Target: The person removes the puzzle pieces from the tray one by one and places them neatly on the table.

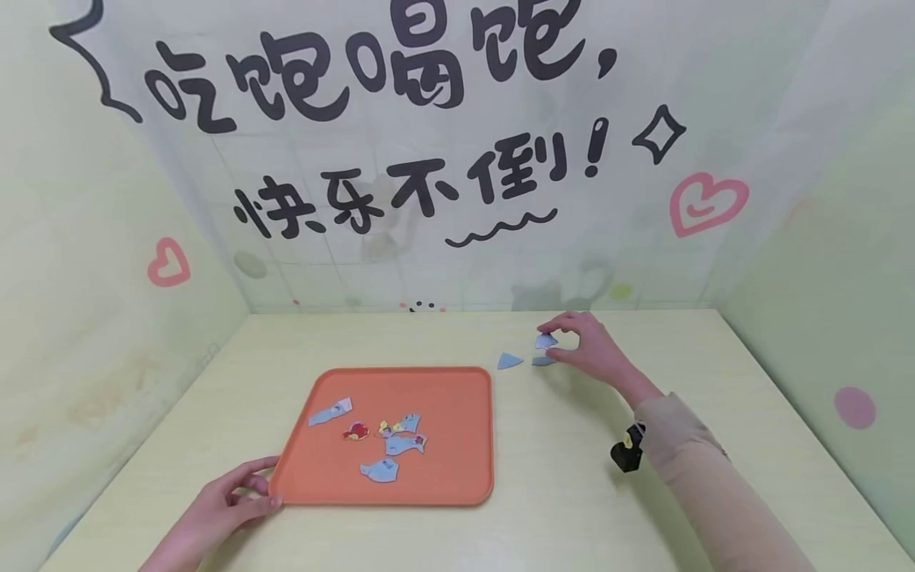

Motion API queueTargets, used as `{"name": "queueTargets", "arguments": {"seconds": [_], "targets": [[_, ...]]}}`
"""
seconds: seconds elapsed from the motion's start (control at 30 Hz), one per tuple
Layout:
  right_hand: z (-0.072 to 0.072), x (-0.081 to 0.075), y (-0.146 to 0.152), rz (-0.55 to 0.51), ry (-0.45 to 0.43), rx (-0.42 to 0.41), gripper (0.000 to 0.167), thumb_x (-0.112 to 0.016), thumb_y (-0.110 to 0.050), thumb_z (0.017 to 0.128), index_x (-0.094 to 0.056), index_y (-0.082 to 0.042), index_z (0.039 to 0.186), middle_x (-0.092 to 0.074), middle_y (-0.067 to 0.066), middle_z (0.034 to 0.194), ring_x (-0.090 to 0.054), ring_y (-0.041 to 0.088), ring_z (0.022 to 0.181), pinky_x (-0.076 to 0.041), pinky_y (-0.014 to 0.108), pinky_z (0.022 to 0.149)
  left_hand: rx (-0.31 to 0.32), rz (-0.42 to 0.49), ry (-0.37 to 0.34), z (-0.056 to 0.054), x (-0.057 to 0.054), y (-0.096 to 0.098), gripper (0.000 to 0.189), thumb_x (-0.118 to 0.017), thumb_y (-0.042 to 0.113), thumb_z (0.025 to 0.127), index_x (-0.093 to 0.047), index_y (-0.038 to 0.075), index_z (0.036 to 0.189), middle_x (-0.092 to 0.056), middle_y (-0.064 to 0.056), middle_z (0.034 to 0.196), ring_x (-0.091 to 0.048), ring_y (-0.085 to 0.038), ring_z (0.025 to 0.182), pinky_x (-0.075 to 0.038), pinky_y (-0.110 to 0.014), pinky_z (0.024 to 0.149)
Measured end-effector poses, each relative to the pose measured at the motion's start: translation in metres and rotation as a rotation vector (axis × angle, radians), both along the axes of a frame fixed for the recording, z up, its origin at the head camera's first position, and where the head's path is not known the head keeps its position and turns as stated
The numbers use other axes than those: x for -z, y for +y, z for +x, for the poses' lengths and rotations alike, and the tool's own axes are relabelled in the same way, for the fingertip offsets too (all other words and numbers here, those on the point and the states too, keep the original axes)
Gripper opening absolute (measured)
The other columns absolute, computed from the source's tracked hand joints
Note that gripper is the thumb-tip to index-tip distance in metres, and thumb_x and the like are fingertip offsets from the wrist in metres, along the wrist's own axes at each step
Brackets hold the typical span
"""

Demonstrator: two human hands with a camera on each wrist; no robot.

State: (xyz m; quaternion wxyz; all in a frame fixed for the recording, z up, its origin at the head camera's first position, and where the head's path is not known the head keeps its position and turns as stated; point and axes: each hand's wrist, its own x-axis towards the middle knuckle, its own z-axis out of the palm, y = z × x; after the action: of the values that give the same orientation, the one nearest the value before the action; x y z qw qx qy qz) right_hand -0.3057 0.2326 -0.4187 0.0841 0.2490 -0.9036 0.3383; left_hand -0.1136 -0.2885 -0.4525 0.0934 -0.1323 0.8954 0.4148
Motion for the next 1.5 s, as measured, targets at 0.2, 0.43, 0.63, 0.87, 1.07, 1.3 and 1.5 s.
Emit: {"name": "queueTargets", "arguments": {"seconds": [0.2, 0.43, 0.63, 0.87, 1.07, 1.3, 1.5], "targets": [[-0.006, 0.001, 0.016, -0.013, 0.01, 0.049, 0.039, -0.076, -0.009, 0.085, -0.067, -0.006, 0.122, -0.064, 0.017, 0.124, -0.055, 0.043, 0.113, -0.043, 0.059, 0.096, 0.001, 0.006, 0.005, 0.0, -0.001, 0.0, 0.065, -0.077, 0.022, 0.084, -0.051, 0.008, 0.142, -0.062, -0.004, 0.099, -0.053, -0.015, 0.071, -0.046, -0.023, 0.064], [-0.015, 0.005, 0.03, -0.017, -0.008, 0.087, 0.038, -0.074, -0.008, 0.087, -0.066, -0.002, 0.124, -0.062, 0.022, 0.126, -0.055, 0.043, 0.11, -0.043, 0.058, 0.095, 0.001, 0.006, 0.011, 0.0, 0.0, -0.001, 0.066, -0.078, 0.022, 0.084, -0.05, 0.007, 0.142, -0.062, -0.004, 0.099, -0.053, -0.015, 0.072, -0.047, -0.023, 0.064], [-0.016, 0.007, 0.036, -0.047, -0.036, 0.113, 0.037, -0.072, -0.009, 0.089, -0.065, -0.001, 0.125, -0.06, 0.022, 0.128, -0.054, 0.041, 0.111, -0.042, 0.052, 0.095, 0.006, 0.011, 0.006, 0.001, 0.0, -0.002, 0.066, -0.078, 0.021, 0.084, -0.05, 0.006, 0.142, -0.063, -0.003, 0.098, -0.053, -0.014, 0.071, -0.047, -0.023, 0.063], [-0.013, 0.014, 0.043, -0.041, -0.1, 0.149, 0.039, -0.071, -0.013, 0.091, -0.063, -0.002, 0.128, -0.058, 0.023, 0.132, -0.053, 0.043, 0.115, -0.042, 0.056, 0.097, -0.008, 0.007, -0.001, 0.0, 0.0, 0.001, 0.066, -0.077, 0.019, 0.084, -0.05, 0.005, 0.142, -0.063, -0.003, 0.097, -0.054, -0.015, 0.074, -0.048, -0.024, 0.063], [-0.011, 0.023, 0.049, -0.037, -0.147, 0.164, 0.04, -0.07, -0.016, 0.091, -0.063, -0.004, 0.129, -0.055, 0.024, 0.135, -0.051, 0.045, 0.118, -0.042, 0.059, 0.096, -0.03, -0.005, -0.023, -0.002, 0.0, 0.002, 0.067, -0.079, 0.022, 0.083, -0.051, 0.006, 0.142, -0.063, -0.003, 0.096, -0.054, -0.017, 0.076, -0.047, -0.025, 0.063], [-0.013, 0.036, 0.053, -0.041, -0.182, 0.153, 0.04, -0.07, -0.018, 0.091, -0.063, -0.004, 0.128, -0.056, 0.023, 0.135, -0.052, 0.043, 0.118, -0.043, 0.053, 0.095, -0.038, -0.017, -0.033, -0.002, 0.001, 0.003, 0.068, -0.08, 0.023, 0.082, -0.051, 0.007, 0.141, -0.063, -0.003, 0.096, -0.052, -0.018, 0.076, -0.044, -0.025, 0.062], [-0.014, 0.04, 0.055, -0.025, -0.215, 0.167, 0.04, -0.07, -0.018, 0.092, -0.063, -0.007, 0.129, -0.056, 0.021, 0.135, -0.052, 0.039, 0.117, -0.044, 0.047, 0.092, -0.042, -0.013, -0.032, -0.003, 0.001, 0.004, 0.068, -0.08, 0.023, 0.082, -0.051, 0.007, 0.142, -0.063, -0.003, 0.097, -0.052, -0.018, 0.077, -0.045, -0.025, 0.062]]}}
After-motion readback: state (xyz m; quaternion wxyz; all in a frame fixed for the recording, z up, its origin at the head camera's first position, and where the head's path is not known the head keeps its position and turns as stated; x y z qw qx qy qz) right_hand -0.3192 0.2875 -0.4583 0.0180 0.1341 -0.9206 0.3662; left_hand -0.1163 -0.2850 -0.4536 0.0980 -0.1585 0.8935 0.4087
